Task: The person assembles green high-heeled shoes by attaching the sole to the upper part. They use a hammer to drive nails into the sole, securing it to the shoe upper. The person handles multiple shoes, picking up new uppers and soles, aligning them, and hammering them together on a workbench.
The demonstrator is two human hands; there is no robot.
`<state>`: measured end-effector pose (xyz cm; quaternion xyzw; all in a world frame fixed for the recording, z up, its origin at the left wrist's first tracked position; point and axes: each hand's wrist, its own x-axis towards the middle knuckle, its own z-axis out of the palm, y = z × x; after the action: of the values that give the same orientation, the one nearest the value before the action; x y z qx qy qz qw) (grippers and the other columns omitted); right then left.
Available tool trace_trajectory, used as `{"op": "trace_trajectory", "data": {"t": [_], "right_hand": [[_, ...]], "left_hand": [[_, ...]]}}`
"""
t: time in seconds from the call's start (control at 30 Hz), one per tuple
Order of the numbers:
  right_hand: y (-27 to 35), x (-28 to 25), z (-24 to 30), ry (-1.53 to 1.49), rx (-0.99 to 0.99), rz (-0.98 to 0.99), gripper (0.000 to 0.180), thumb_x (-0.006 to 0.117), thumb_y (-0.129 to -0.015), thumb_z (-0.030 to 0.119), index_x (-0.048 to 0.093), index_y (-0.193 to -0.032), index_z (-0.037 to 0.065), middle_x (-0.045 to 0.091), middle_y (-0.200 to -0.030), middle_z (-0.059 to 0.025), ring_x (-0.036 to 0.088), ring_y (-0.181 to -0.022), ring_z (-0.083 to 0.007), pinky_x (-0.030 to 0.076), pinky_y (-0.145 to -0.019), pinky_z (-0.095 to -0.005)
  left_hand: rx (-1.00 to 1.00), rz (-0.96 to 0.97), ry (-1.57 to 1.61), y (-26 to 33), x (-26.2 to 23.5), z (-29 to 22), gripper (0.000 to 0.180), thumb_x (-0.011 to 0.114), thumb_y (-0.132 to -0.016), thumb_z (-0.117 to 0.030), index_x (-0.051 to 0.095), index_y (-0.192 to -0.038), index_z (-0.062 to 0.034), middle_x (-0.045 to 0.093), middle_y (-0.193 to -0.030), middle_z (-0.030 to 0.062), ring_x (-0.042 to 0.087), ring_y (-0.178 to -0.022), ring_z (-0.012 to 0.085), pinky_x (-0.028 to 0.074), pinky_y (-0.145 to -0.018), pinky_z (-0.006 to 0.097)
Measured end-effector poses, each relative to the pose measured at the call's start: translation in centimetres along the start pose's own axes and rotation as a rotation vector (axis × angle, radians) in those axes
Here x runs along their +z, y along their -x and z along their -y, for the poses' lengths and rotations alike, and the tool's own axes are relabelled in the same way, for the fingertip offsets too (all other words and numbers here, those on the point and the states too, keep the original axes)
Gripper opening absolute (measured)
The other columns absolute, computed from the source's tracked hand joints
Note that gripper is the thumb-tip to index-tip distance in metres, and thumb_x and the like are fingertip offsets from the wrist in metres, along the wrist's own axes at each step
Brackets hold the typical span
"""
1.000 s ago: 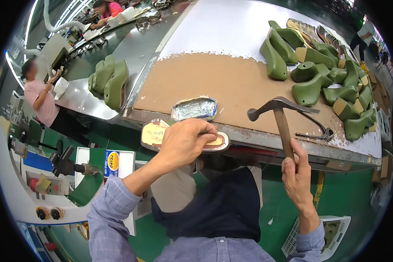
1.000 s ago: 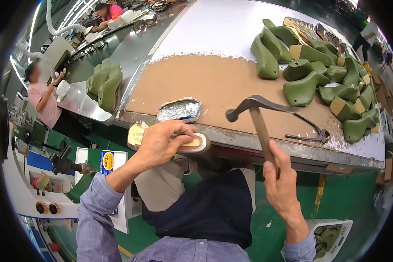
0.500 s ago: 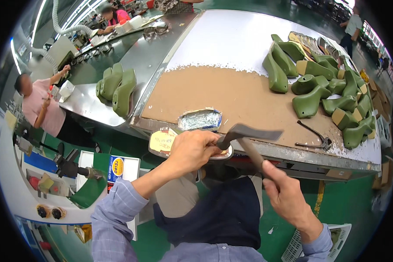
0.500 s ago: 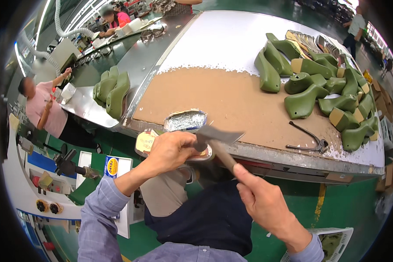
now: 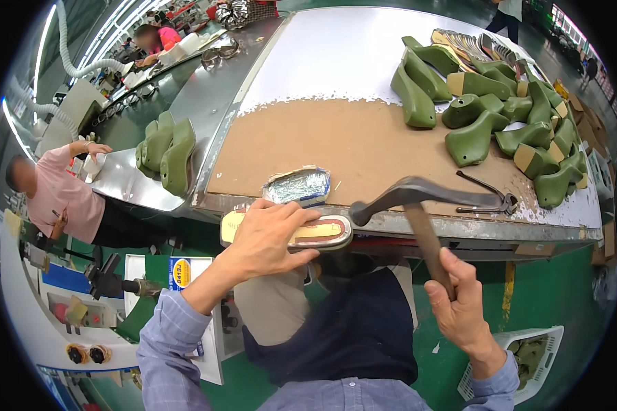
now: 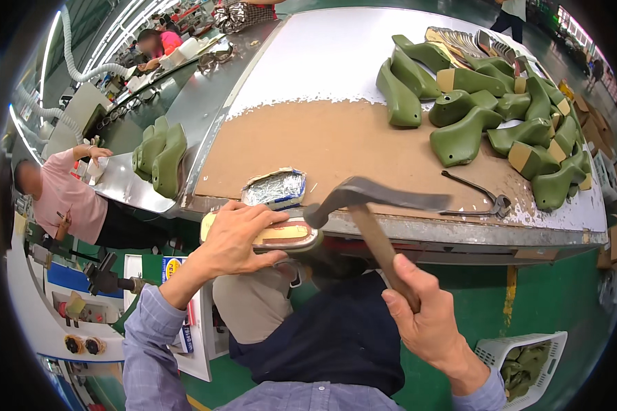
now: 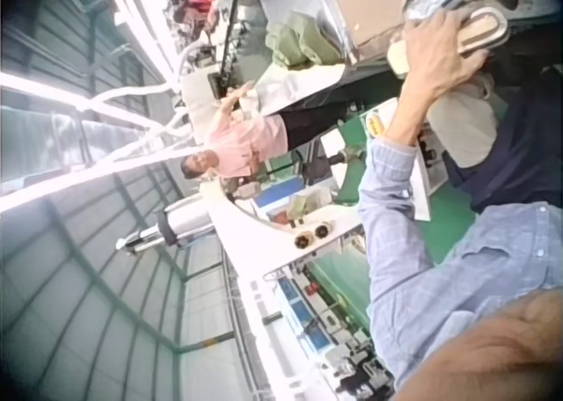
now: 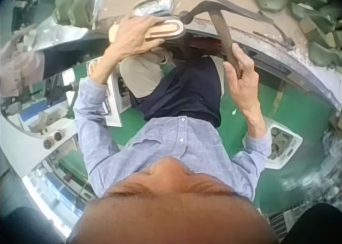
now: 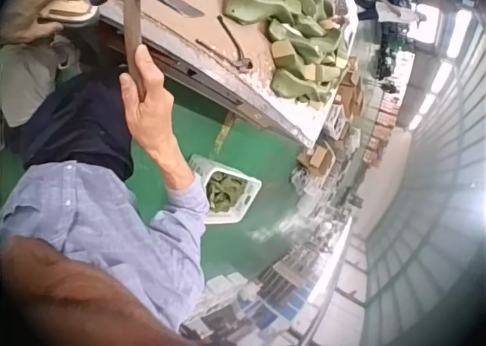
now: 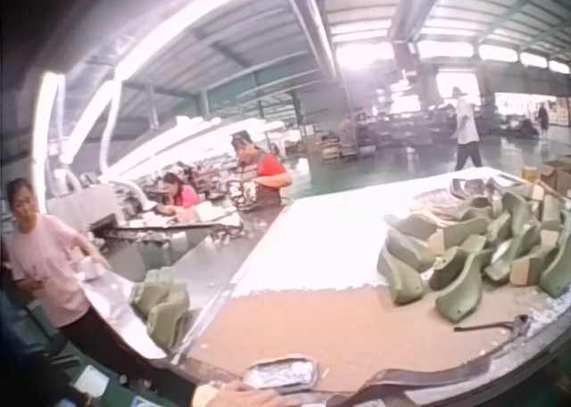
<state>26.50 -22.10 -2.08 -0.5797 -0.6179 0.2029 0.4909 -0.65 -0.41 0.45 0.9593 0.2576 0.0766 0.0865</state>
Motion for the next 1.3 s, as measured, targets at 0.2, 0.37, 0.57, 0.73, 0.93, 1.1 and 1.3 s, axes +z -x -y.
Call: {"op": "trace_trajectory", "data": {"t": [0.2,0.37,0.57,0.73,0.93,1.1,1.3], "right_hand": [[-2.3,-1.7,2.2,0.072,-0.053,0.019,0.047,0.070,-0.092,0.003,0.052,-0.135,0.001,0.062,-0.128,-0.0242,0.070,-0.101,-0.0306,0.056,-0.085,-0.0328],[-2.8,-2.6,4.0,-0.195,-0.231,-0.180,0.050,0.064,-0.097,0.005,0.043,-0.142,0.002,0.053,-0.135,-0.0242,0.066,-0.071,-0.0242,0.056,-0.068,-0.0319],[-5.2,-0.3,3.1,0.105,-0.064,0.291,0.052,0.066,-0.094,0.003,0.047,-0.142,0.004,0.070,-0.105,-0.0228,0.072,-0.085,-0.0329,0.057,-0.075,-0.0373],[-5.3,-3.5,6.1,-0.129,-0.284,-0.158,0.051,0.065,-0.095,0.010,0.047,-0.143,0.007,0.071,-0.092,-0.0181,0.070,-0.077,-0.0301,0.056,-0.068,-0.0355],[-3.8,1.9,1.9,0.152,0.002,0.259,0.048,0.065,-0.094,0.004,0.052,-0.139,0.004,0.071,-0.102,-0.0234,0.073,-0.083,-0.0335,0.058,-0.075,-0.0375],[-3.9,-0.1,2.9,0.093,-0.180,-0.134,0.047,0.066,-0.096,0.004,0.048,-0.139,0.000,0.066,-0.121,-0.0186,0.068,-0.097,-0.0196,0.055,-0.082,-0.0319],[-4.6,1.0,0.7,0.290,-0.202,0.012,0.046,0.072,-0.089,0.003,0.060,-0.132,0.010,0.065,-0.086,-0.0161,0.066,-0.074,-0.0327,0.053,-0.066,-0.0359]], "left_hand": [[-0.015,-0.014,-0.004,0.7,0.5,0.1,0.056,0.081,-0.077,-0.040,0.062,-0.123,-0.0152,0.065,-0.109,0.0035,0.063,-0.105,0.0245,0.041,-0.093,0.040],[-0.037,-0.018,0.013,0.6,0.2,-0.1,0.054,0.081,-0.077,-0.039,0.063,-0.122,-0.0150,0.064,-0.106,0.0038,0.063,-0.104,0.0247,0.041,-0.092,0.040],[-0.045,-0.034,0.041,0.6,0.9,-0.1,0.054,0.083,-0.074,-0.040,0.064,-0.118,-0.0136,0.064,-0.103,0.0049,0.063,-0.103,0.0243,0.043,-0.090,0.040],[-0.066,-0.045,0.038,0.9,0.5,0.1,0.052,0.082,-0.075,-0.040,0.065,-0.116,-0.0129,0.064,-0.103,0.0054,0.063,-0.104,0.0248,0.043,-0.091,0.040],[-0.026,-0.068,0.065,0.5,0.7,0.1,0.050,0.082,-0.075,-0.039,0.064,-0.114,-0.0119,0.063,-0.102,0.0065,0.063,-0.102,0.0264,0.043,-0.090,0.041],[-0.016,-0.070,0.036,0.5,0.8,0.1,0.049,0.081,-0.075,-0.039,0.065,-0.111,-0.0107,0.064,-0.102,0.0080,0.064,-0.097,0.0259,0.043,-0.085,0.040],[-0.042,-0.008,-0.011,0.5,1.2,0.4,0.058,0.081,-0.073,-0.038,0.060,-0.119,-0.0096,0.066,-0.100,0.0089,0.065,-0.096,0.0287,0.047,-0.084,0.043]]}}
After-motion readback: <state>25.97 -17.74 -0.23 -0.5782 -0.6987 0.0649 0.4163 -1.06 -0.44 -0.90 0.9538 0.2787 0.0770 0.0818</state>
